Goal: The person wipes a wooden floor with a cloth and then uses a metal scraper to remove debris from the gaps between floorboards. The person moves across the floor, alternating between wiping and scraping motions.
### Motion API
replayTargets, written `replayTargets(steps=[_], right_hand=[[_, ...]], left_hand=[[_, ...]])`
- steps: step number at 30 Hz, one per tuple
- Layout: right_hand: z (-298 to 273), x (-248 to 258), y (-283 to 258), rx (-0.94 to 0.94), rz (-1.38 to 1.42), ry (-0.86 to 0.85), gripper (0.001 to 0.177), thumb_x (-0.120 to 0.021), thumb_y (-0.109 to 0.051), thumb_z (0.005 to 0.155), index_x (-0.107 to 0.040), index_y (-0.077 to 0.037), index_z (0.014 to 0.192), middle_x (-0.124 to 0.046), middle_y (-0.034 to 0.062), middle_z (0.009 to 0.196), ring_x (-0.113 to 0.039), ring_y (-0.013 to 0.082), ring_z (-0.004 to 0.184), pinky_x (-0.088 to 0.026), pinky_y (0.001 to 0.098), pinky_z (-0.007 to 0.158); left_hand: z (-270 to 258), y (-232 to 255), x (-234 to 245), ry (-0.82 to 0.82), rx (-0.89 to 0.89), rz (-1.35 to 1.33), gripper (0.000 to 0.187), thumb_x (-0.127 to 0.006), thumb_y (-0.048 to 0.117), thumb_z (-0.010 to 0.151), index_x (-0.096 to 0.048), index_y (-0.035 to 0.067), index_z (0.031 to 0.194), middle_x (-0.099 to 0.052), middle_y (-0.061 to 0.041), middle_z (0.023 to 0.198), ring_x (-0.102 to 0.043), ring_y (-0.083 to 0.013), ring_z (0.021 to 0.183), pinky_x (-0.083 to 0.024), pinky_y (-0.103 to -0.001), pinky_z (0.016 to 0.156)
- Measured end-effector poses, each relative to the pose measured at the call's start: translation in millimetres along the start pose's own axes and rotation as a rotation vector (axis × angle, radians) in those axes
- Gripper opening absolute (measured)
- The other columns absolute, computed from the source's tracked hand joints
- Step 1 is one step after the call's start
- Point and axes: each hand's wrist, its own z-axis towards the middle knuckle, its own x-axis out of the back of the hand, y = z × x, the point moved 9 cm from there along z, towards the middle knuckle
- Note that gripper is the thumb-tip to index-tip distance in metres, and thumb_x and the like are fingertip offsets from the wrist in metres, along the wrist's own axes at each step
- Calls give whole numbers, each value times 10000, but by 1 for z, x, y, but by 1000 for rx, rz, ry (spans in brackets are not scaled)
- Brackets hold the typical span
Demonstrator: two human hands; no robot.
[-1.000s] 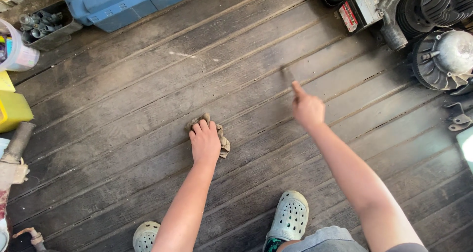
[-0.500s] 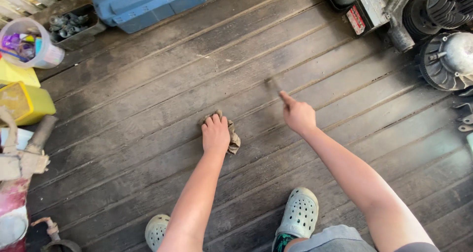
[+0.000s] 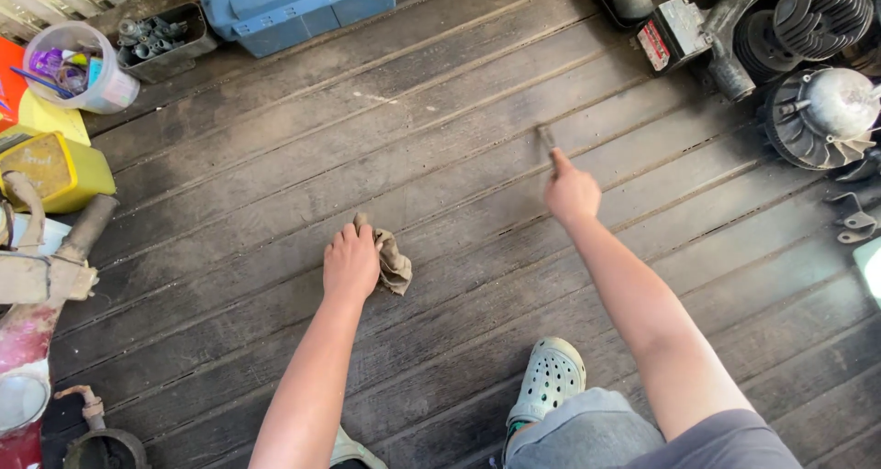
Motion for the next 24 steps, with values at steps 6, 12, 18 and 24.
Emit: replayTargets(steps=[6, 12, 18, 24], right_hand=[[-29, -44, -46, 205, 143, -148, 490, -502, -330, 984, -546, -417, 1465, -754, 216, 1082, -708, 439, 1042, -550, 575, 932], [-36, 28, -66, 259, 324, -142, 483, -532, -269, 975, -577, -298, 1456, -712, 190, 1260, -654, 472, 1139, -512, 588, 998], [-3, 52, -53, 131, 317, -322, 687, -612, -323, 928, -451, -114, 1562, -538, 242, 1492, -490, 395, 1400, -386, 519, 1176], [-74, 181, -115, 111, 394, -206, 612, -586, -318, 987, -484, -61, 1533, -558, 166, 1489, -476, 313, 1413, -390, 464, 1164]], left_hand=[[-7, 0, -25, 8, -57, 87, 316, -543, 381, 1018, -538, 110, 1181, -545, -126, 1139, -587, -345, 1136, -509, -480, 944], [-3, -4, 61, 56, -116, 115, 221, -440, 317, 1089, -542, 123, 1117, -527, -97, 1089, -598, -286, 1052, -505, -413, 901], [-49, -36, 194, 4, 68, -246, 526, -409, 372, 1105, -434, 19, 1495, -552, -220, 1301, -619, -374, 1227, -525, -476, 994], [-99, -65, 291, 220, 211, -631, 580, -552, 239, 1065, -386, -91, 1513, -545, -341, 1299, -593, -526, 1229, -511, -590, 1013]])
